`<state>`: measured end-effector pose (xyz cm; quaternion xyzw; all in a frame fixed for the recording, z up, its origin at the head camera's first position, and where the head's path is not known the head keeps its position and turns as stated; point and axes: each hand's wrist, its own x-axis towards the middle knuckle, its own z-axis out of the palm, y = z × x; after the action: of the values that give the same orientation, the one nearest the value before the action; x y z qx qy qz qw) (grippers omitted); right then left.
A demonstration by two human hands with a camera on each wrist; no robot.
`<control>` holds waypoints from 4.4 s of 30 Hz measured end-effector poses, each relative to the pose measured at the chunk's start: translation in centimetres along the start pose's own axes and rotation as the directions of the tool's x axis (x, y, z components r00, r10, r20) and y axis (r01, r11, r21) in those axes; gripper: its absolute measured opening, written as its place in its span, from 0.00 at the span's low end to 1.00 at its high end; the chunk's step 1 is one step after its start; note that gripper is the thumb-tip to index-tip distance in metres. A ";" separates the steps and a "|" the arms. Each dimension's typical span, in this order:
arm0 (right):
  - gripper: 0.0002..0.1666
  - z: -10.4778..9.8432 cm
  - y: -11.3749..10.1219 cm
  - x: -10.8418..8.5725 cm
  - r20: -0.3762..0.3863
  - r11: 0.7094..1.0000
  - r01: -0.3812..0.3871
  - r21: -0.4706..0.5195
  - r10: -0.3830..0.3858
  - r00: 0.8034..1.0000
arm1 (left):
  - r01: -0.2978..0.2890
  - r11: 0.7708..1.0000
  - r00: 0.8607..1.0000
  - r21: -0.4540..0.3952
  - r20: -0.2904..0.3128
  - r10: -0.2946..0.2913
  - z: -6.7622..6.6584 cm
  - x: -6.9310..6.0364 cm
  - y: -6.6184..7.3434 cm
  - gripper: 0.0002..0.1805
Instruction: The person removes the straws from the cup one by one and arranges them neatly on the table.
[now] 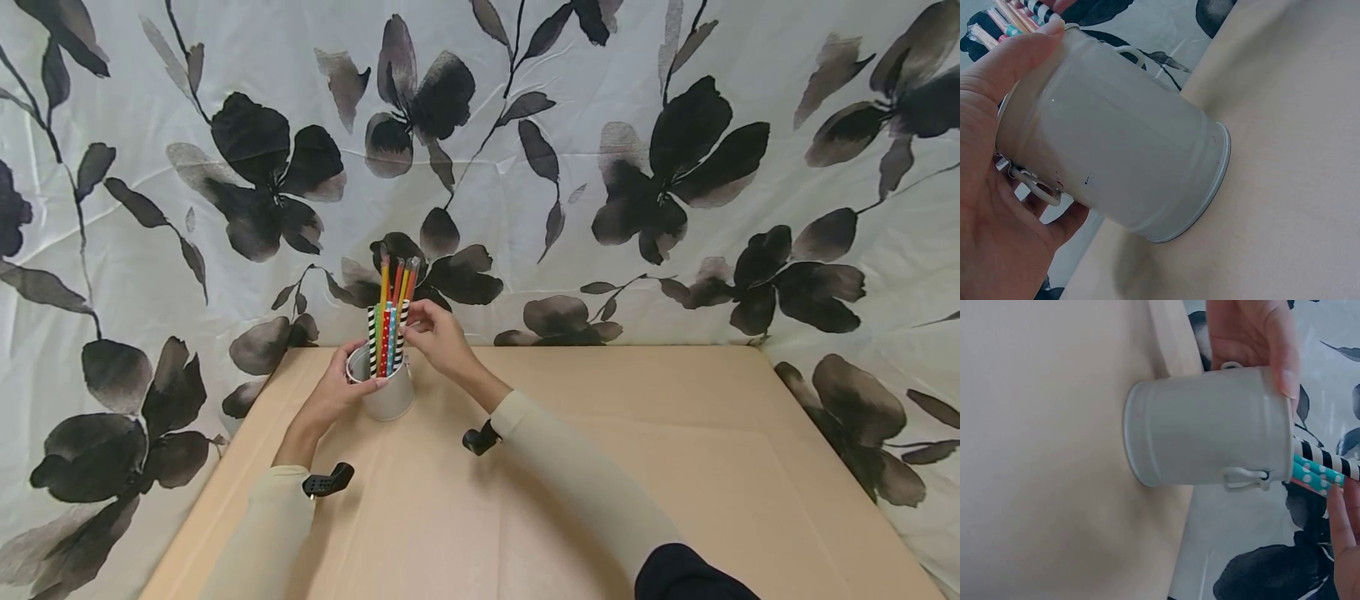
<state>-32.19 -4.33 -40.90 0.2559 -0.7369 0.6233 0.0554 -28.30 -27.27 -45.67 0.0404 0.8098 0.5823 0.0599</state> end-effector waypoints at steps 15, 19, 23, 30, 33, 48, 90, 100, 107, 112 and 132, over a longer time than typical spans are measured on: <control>0.19 -0.7 -2.8 0.0 -0.088 0.993 0.082 0.083 -0.074 0.993 | -0.004 1.000 1.000 0.000 0.029 0.004 -0.8 -1.1 0.3 0.55; 0.21 -0.9 -3.5 -0.1 -0.114 0.989 0.108 0.102 -0.096 0.989 | -0.003 1.000 0.999 -0.011 0.049 0.003 -0.9 -1.9 1.7 0.54; 0.23 -1.3 -4.1 0.1 -0.141 0.979 0.137 0.153 -0.116 0.983 | -0.002 1.000 0.998 -0.009 0.060 0.002 -1.1 -2.0 2.1 0.55; 0.30 -2.2 -4.6 0.4 -0.208 0.955 0.156 0.254 -0.104 0.973 | -0.010 1.000 0.998 -0.006 0.064 0.010 -1.8 -0.1 -0.3 0.56; 0.32 -2.6 -4.5 0.2 -0.230 0.947 0.155 0.283 -0.090 0.969 | -0.017 1.000 0.997 0.001 0.069 0.017 -2.0 0.3 -0.7 0.56; 0.22 -5.7 -3.7 -1.8 -0.123 0.961 0.128 0.245 -0.100 0.987 | -0.026 0.999 0.999 0.025 0.019 0.026 -0.9 -0.2 -1.0 0.57; 0.36 -8.9 0.1 -2.0 0.074 0.943 -0.123 0.309 0.105 0.992 | -0.020 0.999 0.999 0.035 -0.026 0.021 0.4 0.6 -0.8 0.57; 0.39 -9.0 1.0 -1.9 0.103 0.946 -0.144 0.291 0.118 0.988 | -0.003 0.999 0.999 0.040 -0.047 0.005 0.6 0.9 -0.5 0.57; 0.41 -8.4 1.4 -2.0 0.110 0.954 -0.120 0.274 0.093 0.990 | -0.007 0.999 0.999 0.051 -0.052 0.010 0.5 1.0 -0.2 0.57; 0.38 -8.1 1.7 -2.4 0.116 0.961 -0.133 0.244 0.108 0.987 | -0.013 0.999 0.999 0.040 -0.050 0.015 0.7 0.9 -0.3 0.56; 0.39 -6.4 3.6 -3.2 0.198 0.936 -0.243 0.256 0.195 0.961 | -0.009 0.999 0.999 0.030 -0.042 0.010 0.8 0.3 0.6 0.56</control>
<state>-32.55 3.09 -43.96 0.2292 -0.6681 0.6987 -0.1137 -28.48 -26.29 -45.33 0.0329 0.8193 0.5710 0.0392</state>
